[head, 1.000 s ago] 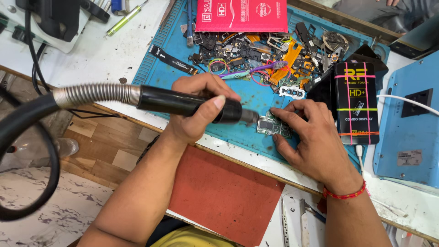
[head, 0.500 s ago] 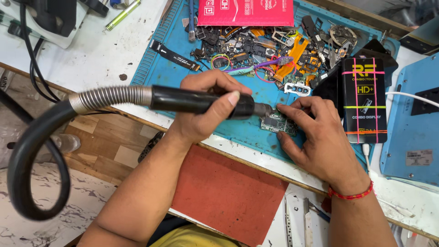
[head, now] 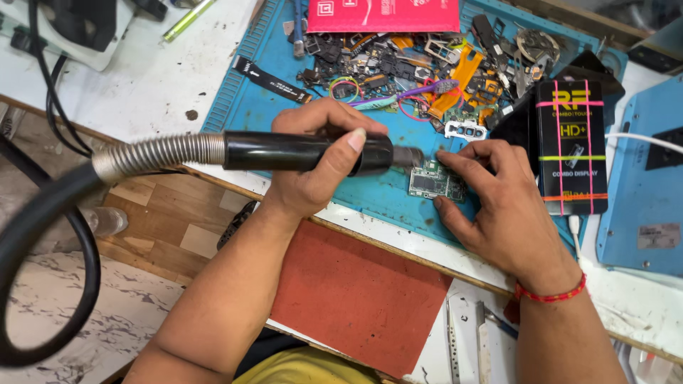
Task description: The person applies heat to a small circuit board using a hot air rework station tool while holding the board in place by hand.
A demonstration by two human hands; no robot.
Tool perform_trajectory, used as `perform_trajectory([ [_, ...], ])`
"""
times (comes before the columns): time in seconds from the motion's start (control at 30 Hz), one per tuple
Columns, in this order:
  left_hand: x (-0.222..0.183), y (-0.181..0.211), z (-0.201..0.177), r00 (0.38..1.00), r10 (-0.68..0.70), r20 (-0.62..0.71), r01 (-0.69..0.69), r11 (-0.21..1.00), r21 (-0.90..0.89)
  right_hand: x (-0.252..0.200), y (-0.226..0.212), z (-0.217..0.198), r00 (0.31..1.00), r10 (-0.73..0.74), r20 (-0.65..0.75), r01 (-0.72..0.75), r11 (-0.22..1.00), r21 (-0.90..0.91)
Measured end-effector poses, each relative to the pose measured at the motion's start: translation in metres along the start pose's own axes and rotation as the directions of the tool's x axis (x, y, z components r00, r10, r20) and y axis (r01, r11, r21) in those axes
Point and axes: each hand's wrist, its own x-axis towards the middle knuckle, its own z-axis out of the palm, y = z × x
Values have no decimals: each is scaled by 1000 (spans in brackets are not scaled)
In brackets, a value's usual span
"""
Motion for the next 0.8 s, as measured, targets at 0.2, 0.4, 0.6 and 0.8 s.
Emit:
perform_trajectory([
  [0.2,-2,-6,-3,999,-22,-33,20,998,-65,-1,5,1,1000,-30,1,30,1000,10],
  [0.4,-1,-6,-8,995,-37,94,49,990,-130,-1,2,0,999,-34,1,34,999,-10],
  [0.6,1,3,-6,979,9,204,18,991,-132,-4,9,2,998,-55,-7,55,998,25],
  [0.8,-4,-5,0,984,50,168,-38,996,-76,-11,16,4,995,-103,10,103,995,-3],
])
